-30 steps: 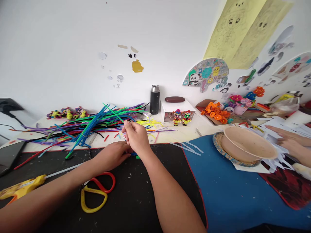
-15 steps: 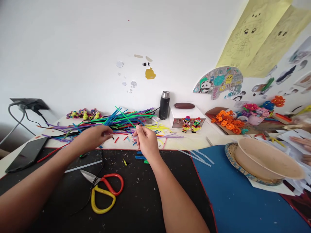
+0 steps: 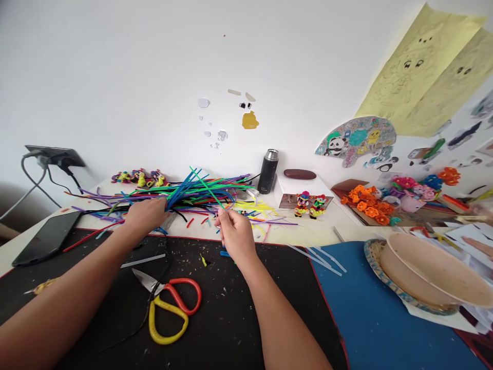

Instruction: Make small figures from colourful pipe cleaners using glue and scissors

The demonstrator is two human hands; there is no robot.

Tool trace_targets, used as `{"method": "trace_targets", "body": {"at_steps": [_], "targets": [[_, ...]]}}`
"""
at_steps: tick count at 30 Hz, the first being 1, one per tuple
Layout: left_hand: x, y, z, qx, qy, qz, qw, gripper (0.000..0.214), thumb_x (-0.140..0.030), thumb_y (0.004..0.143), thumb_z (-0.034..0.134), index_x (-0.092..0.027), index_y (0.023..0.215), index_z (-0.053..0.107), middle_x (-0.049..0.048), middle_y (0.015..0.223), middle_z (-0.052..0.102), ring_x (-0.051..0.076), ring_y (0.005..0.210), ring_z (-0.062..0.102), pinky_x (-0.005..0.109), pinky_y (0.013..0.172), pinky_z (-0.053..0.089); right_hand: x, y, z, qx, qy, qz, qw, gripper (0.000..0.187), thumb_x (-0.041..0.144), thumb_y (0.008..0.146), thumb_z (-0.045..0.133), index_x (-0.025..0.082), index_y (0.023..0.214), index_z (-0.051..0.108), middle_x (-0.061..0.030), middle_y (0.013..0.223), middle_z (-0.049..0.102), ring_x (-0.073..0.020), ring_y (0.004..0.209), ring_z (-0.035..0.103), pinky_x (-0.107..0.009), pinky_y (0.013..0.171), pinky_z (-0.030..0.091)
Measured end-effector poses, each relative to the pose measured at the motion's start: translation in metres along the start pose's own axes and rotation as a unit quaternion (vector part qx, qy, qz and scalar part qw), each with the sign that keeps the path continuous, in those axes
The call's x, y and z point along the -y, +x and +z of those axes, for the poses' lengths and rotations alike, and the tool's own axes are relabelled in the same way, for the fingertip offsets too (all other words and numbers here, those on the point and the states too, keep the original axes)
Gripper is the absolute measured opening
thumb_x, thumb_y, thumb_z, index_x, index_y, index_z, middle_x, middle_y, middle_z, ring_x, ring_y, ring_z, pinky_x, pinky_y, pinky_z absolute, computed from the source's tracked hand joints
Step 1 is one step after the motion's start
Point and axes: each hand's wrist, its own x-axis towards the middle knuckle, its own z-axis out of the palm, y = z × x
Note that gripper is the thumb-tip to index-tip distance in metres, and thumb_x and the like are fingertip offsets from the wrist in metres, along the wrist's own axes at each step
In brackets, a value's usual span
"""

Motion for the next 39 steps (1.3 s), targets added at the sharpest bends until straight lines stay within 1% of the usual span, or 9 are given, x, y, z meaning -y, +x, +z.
{"method": "trace_targets", "body": {"at_steps": [6,10,13,16,20,30,32,36,39], "targets": [[0.0,0.001,0.0,-0.004,-0.016,-0.023,1.0,0.035,-0.027,0.093,0.048,-0.014,0.106,0.077,0.0246,0.116,0.08,0.039,0.106,0.075,0.041,0.081,0.053,-0.003,-0.001,0.002,0.003,-0.03,-0.006,1.0,0.054,0.07,0.098,0.055,0.022,0.073,0.062,0.0056,0.047,0.049,-0.0128,0.039,0.046,-0.026,0.047,0.038],[0.0,-0.004,-0.007,-0.013,-0.026,-0.034,0.999,0.043,-0.031,0.099,0.038,-0.016,0.099,0.079,0.0222,0.106,0.081,0.039,0.097,0.076,0.04,0.075,0.052,-0.005,-0.002,0.003,0.008,-0.03,-0.008,0.999,0.052,0.069,0.099,0.055,0.023,0.074,0.062,0.0061,0.048,0.048,-0.0132,0.039,0.045,-0.026,0.047,0.037],[0.005,-0.006,-0.017,-0.071,-0.034,-0.047,0.996,0.049,-0.037,0.102,0.033,-0.018,0.105,0.078,0.0196,0.108,0.081,0.039,0.097,0.075,0.041,0.074,0.051,-0.007,-0.003,0.004,0.021,-0.045,-0.013,0.999,0.053,0.069,0.1,0.053,0.024,0.075,0.062,0.006,0.048,0.047,-0.0137,0.04,0.045,-0.027,0.047,0.036],[0.014,-0.002,-0.025,-0.124,-0.032,-0.039,0.991,0.046,-0.037,0.1,0.037,-0.018,0.105,0.079,0.0191,0.111,0.081,0.04,0.107,0.072,0.042,0.083,0.051,-0.009,-0.003,0.005,0.027,-0.065,-0.018,0.997,0.054,0.071,0.1,0.052,0.024,0.074,0.061,0.0053,0.049,0.048,-0.0144,0.042,0.045,-0.027,0.047,0.035],[0.022,0.009,-0.024,-0.03,-0.065,-0.034,0.997,0.042,-0.04,0.097,0.043,-0.021,0.108,0.079,0.0152,0.109,0.082,0.036,0.101,0.074,0.038,0.078,0.051,-0.01,-0.005,0.006,0.03,-0.083,-0.018,0.996,0.054,0.071,0.101,0.051,0.024,0.074,0.061,0.0039,0.051,0.049,-0.0155,0.043,0.048,-0.027,0.047,0.035],[0.029,0.019,-0.02,-0.024,-0.061,-0.008,0.998,0.042,-0.045,0.092,0.048,-0.022,0.111,0.078,0.0169,0.113,0.081,0.039,0.106,0.073,0.038,0.079,0.051,-0.004,-0.008,0.009,0.048,-0.162,-0.039,0.985,0.045,0.053,0.105,0.051,0.024,0.075,0.066,0.0028,0.051,0.057,-0.0168,0.047,0.054,-0.028,0.055,0.035],[0.036,0.025,-0.02,-0.007,-0.071,0.005,0.997,0.039,-0.046,0.086,0.054,-0.022,0.103,0.08,0.0163,0.113,0.081,0.039,0.109,0.072,0.037,0.081,0.051,-0.005,-0.008,0.009,0.054,-0.172,-0.042,0.983,0.045,0.052,0.106,0.051,0.024,0.074,0.066,0.0026,0.052,0.058,-0.0169,0.048,0.054,-0.028,0.056,0.035],[0.046,0.036,-0.016,0.025,-0.098,0.003,0.995,0.034,-0.043,0.076,0.058,-0.023,0.095,0.079,0.0132,0.101,0.083,0.036,0.099,0.075,0.036,0.078,0.05,-0.007,-0.008,0.011,0.062,-0.189,-0.052,0.979,0.043,0.048,0.106,0.051,0.024,0.074,0.067,0.0028,0.051,0.057,-0.0174,0.05,0.055,-0.028,0.058,0.034],[0.047,0.039,-0.013,0.051,-0.136,0.004,0.989,0.025,-0.034,0.071,0.059,-0.025,0.088,0.074,0.0079,0.08,0.081,0.034,0.086,0.075,0.035,0.073,0.05,-0.006,-0.009,0.011,0.066,-0.21,-0.07,0.973,0.041,0.046,0.107,0.053,0.024,0.074,0.067,0.0026,0.053,0.057,-0.017,0.052,0.054,-0.029,0.059,0.033]]}}
